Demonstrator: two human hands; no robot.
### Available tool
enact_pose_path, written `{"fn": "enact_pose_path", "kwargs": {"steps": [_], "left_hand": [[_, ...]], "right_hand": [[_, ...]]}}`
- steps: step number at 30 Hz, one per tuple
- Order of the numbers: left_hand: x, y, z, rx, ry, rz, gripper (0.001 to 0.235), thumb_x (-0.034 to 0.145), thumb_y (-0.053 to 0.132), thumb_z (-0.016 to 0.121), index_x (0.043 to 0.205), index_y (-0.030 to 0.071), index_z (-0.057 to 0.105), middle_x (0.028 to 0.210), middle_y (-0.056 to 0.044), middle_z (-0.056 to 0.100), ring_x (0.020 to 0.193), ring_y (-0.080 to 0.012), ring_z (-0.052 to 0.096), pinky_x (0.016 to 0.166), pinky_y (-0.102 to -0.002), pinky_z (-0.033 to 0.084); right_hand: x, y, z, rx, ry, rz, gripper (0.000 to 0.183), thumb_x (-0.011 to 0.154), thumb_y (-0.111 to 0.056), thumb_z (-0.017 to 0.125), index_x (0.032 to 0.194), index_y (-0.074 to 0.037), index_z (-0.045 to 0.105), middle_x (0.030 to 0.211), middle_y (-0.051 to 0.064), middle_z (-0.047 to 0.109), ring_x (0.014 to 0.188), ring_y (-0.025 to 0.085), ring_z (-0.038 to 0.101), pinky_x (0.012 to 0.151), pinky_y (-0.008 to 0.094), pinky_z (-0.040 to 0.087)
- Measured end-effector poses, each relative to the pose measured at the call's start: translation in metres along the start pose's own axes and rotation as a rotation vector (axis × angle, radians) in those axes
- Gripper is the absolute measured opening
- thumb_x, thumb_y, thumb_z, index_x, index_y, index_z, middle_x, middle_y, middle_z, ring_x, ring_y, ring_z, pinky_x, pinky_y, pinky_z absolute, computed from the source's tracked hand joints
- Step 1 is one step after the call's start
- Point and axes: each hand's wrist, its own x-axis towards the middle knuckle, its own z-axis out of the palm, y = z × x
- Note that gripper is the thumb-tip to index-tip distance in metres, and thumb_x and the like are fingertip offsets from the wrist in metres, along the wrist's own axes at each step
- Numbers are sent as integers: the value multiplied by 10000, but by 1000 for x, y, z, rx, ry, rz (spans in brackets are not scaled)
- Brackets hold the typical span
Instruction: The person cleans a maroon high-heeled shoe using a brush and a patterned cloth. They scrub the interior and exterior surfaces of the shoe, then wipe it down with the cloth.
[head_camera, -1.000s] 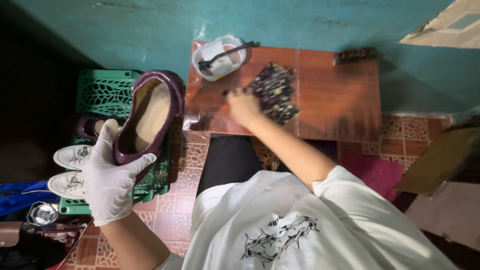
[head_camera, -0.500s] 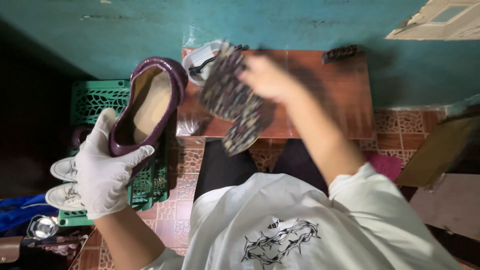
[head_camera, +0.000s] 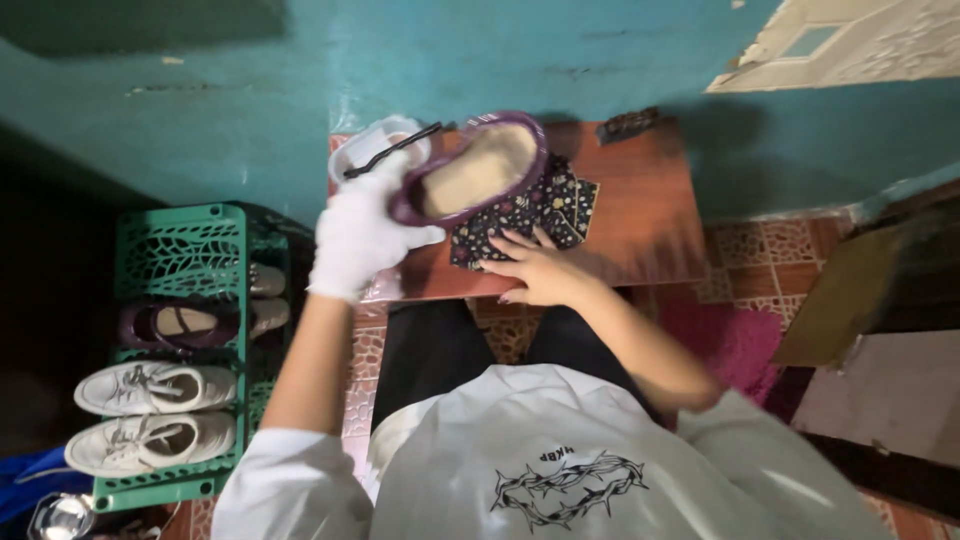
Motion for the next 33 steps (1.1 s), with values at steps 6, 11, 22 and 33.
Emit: {"fn": "enact_pose_path", "kwargs": {"steps": [6, 11, 22, 33], "left_hand": [[105, -18, 118, -47, -126, 148, 1012, 616, 509, 889, 1516, 292, 481, 1374, -25, 655, 1313, -240, 586, 1112, -457, 479], [116, -7, 160, 37, -85, 129, 1083, 624, 608, 838, 1558, 271, 405, 1439, -21, 605, 1332, -263, 571, 1102, -490, 493], [81, 24, 161, 104, -36, 22, 1223, 656, 586, 851, 1613, 145, 230, 1400, -103, 600, 1315, -328, 566, 1068, -500, 540], [51, 30, 196, -401, 1, -148, 1012, 785, 640, 717, 1576, 148, 322, 1387, -138, 626, 1281, -334, 611, 1040, -495, 539]], "right_hand": [[-68, 68, 12, 314, 771, 690, 315, 890, -364, 765, 1198, -429, 754, 1055, -82, 774, 941, 153, 744, 761, 279, 607], [-66, 76, -4, 791, 673, 1065, 380, 889, -259, 752, 1257, -173, 708, 903, 148, 732, 649, 246, 739, 491, 341, 637], [-16, 55, -21, 991, 505, 1107, 943, 755, -337, 920, 1420, 139, 450, 1011, 293, 685, 751, 381, 742, 552, 427, 648], [-38, 73, -19, 1980, 789, 932, 448, 836, -144, 784, 1188, -14, 540, 1147, 158, 607, 1123, 428, 683, 957, 662, 554]]}}
